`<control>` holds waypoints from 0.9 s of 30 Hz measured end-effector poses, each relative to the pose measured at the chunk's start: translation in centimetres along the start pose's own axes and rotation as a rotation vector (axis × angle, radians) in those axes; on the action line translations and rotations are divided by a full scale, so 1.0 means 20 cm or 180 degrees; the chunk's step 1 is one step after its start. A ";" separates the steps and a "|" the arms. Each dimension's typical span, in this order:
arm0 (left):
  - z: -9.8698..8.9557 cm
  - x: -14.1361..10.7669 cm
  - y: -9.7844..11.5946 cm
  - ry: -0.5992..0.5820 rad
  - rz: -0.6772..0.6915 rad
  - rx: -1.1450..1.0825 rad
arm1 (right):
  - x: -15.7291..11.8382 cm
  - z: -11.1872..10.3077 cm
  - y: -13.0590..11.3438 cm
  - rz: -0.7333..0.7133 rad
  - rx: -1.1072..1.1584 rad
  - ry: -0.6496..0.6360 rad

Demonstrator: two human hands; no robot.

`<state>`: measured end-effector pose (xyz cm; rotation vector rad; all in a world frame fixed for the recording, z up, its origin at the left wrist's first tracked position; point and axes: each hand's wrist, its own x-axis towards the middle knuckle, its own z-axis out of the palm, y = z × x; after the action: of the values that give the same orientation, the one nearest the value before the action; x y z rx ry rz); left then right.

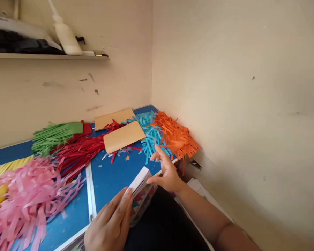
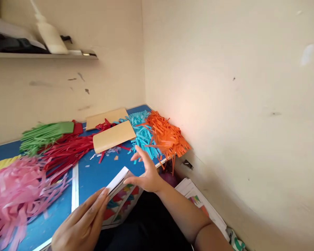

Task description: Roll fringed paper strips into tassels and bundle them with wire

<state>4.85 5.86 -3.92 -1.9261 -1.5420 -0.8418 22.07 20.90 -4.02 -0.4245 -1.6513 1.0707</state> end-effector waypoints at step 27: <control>0.01 0.05 0.21 -0.0017 -0.0256 -0.0109 | -0.27 0.30 -0.21 0.2776 0.2867 0.1558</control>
<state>9.19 5.77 -3.43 -1.9026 -1.6276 -0.9031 19.56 12.12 -3.85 -0.7313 -0.3958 2.0017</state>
